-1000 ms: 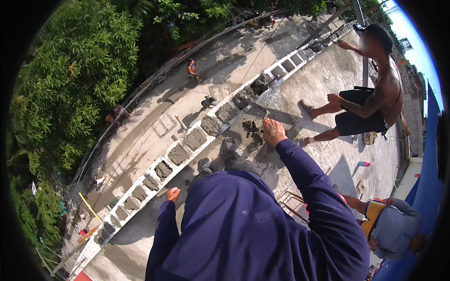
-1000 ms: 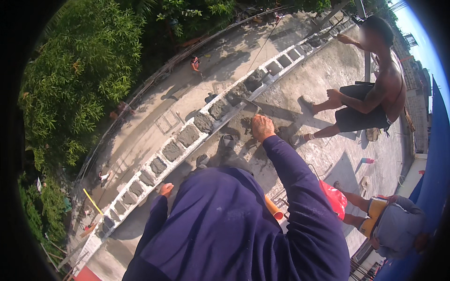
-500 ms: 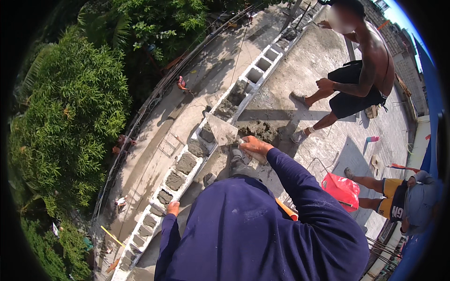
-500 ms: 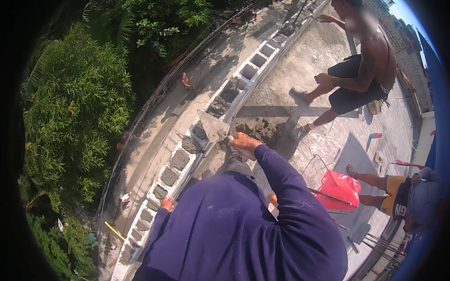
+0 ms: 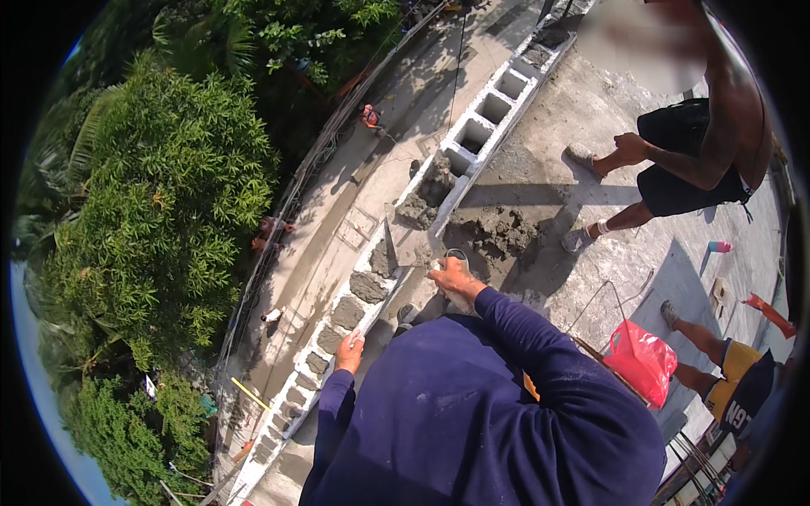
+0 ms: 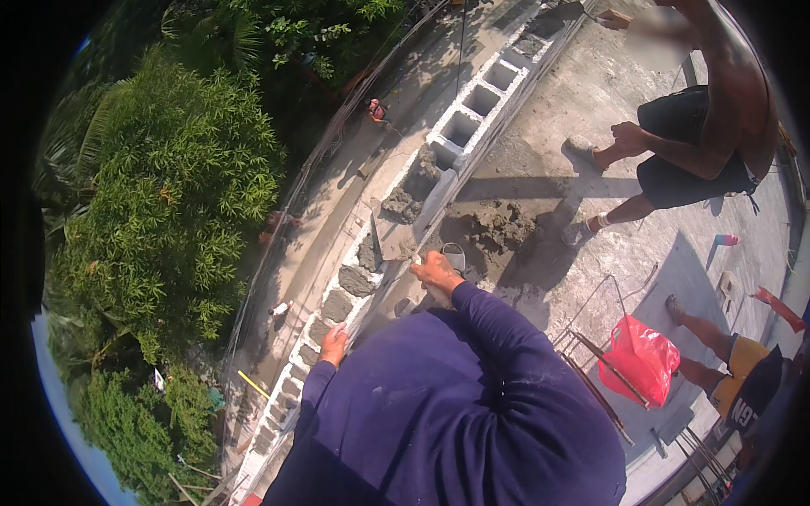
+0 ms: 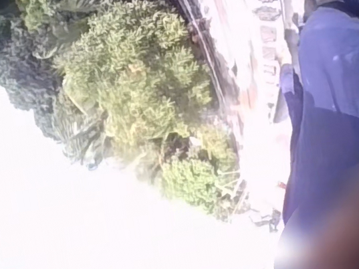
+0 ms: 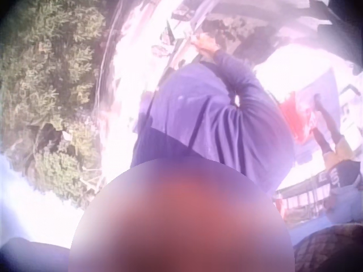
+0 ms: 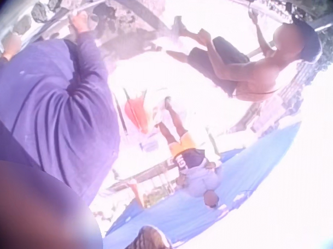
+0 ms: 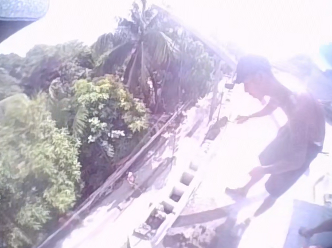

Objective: The person scoops wet cement with a trowel and applies it into the hollows of a row of concrete blocks along a rooftop wall. The person repeatedly smooths and levels the cement in each block cavity while walking along the wall.

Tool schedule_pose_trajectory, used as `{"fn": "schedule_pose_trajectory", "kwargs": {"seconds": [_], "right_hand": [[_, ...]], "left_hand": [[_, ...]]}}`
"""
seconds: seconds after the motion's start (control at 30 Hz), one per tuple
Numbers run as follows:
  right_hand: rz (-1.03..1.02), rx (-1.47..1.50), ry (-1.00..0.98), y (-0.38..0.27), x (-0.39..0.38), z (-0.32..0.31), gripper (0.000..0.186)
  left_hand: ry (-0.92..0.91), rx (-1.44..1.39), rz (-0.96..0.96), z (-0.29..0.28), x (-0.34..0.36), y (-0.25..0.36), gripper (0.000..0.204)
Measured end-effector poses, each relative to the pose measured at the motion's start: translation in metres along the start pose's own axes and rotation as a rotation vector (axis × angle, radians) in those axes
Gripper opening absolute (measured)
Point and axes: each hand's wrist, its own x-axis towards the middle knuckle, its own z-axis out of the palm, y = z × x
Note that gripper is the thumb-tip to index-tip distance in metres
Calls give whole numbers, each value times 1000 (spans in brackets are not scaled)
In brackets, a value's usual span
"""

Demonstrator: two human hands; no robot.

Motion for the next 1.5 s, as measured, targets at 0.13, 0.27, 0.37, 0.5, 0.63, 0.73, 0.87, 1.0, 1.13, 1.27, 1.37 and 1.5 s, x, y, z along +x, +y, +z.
{"fn": "schedule_pose_trajectory", "kwargs": {"seconds": [0.13,0.27,0.37,0.5,0.63,0.73,0.87,1.0,1.13,1.27,1.37,1.5], "right_hand": [[-39,123,85,-4,7,26,38],[-49,198,183,-12,18,35,40],[44,393,158,-24,23,17,30],[31,999,-200,-46,17,-14,18],[64,1059,-479,-53,-12,-35,19],[-91,474,-399,-40,-47,-71,24],[-16,-117,-37,-17,-91,-137,26],[-462,-814,372,-16,-85,-189,46],[-334,-985,291,-40,-41,-233,45],[-390,-1021,380,-52,-6,-243,35],[-408,-1025,416,-53,34,-235,29],[-434,-999,412,-40,67,-211,31]], "left_hand": [[19,33,-11,6,-11,-3,40],[40,55,-76,-4,-22,-14,41],[49,77,-79,-13,-27,-23,40],[29,33,-88,-18,-25,-30,39],[12,-38,-93,-15,-17,-30,38],[35,-34,-15,-14,-8,-30,39],[101,-10,-12,-9,1,-40,39],[125,1,-32,7,-1,-51,40],[117,149,-33,28,-17,-53,39],[179,-115,-257,42,-39,-54,39],[207,330,223,58,-51,-62,38],[173,249,-118,71,-58,-59,39]]}}
